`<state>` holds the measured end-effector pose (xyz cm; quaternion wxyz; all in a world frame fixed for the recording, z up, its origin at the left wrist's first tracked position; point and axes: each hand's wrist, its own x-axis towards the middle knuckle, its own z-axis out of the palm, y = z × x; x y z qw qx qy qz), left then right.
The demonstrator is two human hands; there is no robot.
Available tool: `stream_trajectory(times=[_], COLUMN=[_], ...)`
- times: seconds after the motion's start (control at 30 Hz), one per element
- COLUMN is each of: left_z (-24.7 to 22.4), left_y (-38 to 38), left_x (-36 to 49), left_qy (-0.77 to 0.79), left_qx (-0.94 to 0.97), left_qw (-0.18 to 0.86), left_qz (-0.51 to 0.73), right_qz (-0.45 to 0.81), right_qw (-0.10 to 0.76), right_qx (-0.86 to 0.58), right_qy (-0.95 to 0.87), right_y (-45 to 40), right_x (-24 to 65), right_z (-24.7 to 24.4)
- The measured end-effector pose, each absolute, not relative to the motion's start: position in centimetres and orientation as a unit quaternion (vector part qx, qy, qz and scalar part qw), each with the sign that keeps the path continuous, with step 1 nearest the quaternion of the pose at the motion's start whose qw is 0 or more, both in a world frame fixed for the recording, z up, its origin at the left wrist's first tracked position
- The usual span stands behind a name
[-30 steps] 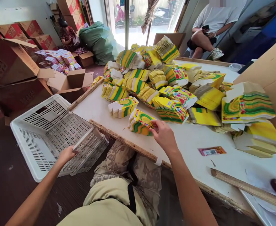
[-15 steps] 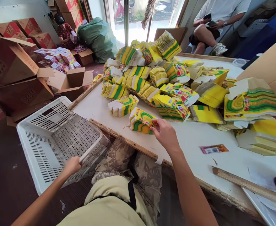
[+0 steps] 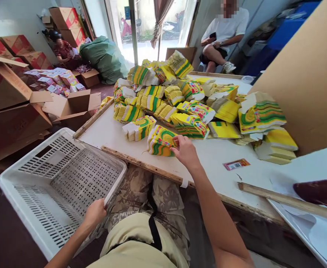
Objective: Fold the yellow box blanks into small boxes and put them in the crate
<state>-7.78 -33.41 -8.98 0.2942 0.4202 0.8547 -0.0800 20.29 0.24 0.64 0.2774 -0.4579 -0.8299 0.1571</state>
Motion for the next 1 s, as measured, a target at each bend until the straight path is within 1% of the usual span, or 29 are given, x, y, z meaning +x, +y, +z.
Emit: stream_trajectory(times=[0.1, 0.17, 0.23, 0.27, 0.3, 0.4, 0.43, 0.47, 0.53, 0.63, 0.77, 0.87, 1.0], left_z=[-7.7, -5.7, -3.3, -2.1, -1.1, 0.4, 0.3, 0.1, -0.3, -0.3, 0.3, 0.2, -0.3], left_y=[-33.2, -32.6, -31.1, -30.1, -28.8, -24.2, -22.6, -21.2, -18.8, -16.3, -14.4, -13.6, -12.9], left_x=[-8.9, -9.9, -10.4, -10.1, -9.5, -5.7, -4.1, -2.4, 0.4, 2.5, 1.6, -0.5, -3.0], left_qy=[0.842, 0.84, 0.84, 0.83, 0.8, 0.626, 0.559, 0.5, 0.423, 0.362, 0.343, 0.346, 0.374], left_qx=[0.441, 0.456, 0.475, 0.486, 0.493, 0.454, 0.426, 0.396, 0.322, 0.226, 0.139, 0.082, 0.066], left_qw=[0.304, 0.29, 0.262, 0.256, 0.277, 0.442, 0.482, 0.498, 0.513, 0.518, 0.478, 0.459, 0.43], left_qz=[-0.064, -0.049, 0.014, 0.1, 0.2, 0.454, 0.523, 0.588, 0.674, 0.741, 0.797, 0.814, 0.819], right_qz=[0.16, 0.169, 0.21, 0.242, 0.278, 0.367, 0.391, 0.414, 0.452, 0.486, 0.515, 0.543, 0.587], right_qw=[0.304, 0.325, 0.342, 0.347, 0.349, 0.333, 0.322, 0.309, 0.289, 0.299, 0.337, 0.346, 0.327], right_qx=[-0.478, -0.488, -0.48, -0.467, -0.449, -0.39, -0.372, -0.356, -0.332, -0.318, -0.312, -0.307, -0.3], right_qy=[-0.808, -0.793, -0.78, -0.776, -0.774, -0.776, -0.778, -0.779, -0.776, -0.757, -0.723, -0.701, -0.677], right_y=[-0.2, -1.3, -3.1, -4.3, -5.6, -9.4, -10.5, -11.3, -12.1, -12.0, -11.3, -11.3, -11.0], right_x=[20.3, 20.4, 20.4, 20.2, 19.9, 18.4, 17.9, 17.3, 16.4, 15.1, 13.0, 10.8, 8.1], right_z=[1.7, 2.7, 3.5, 3.7, 3.9, 3.7, 3.5, 3.2, 2.5, 1.8, 1.3, 1.0, 0.6])
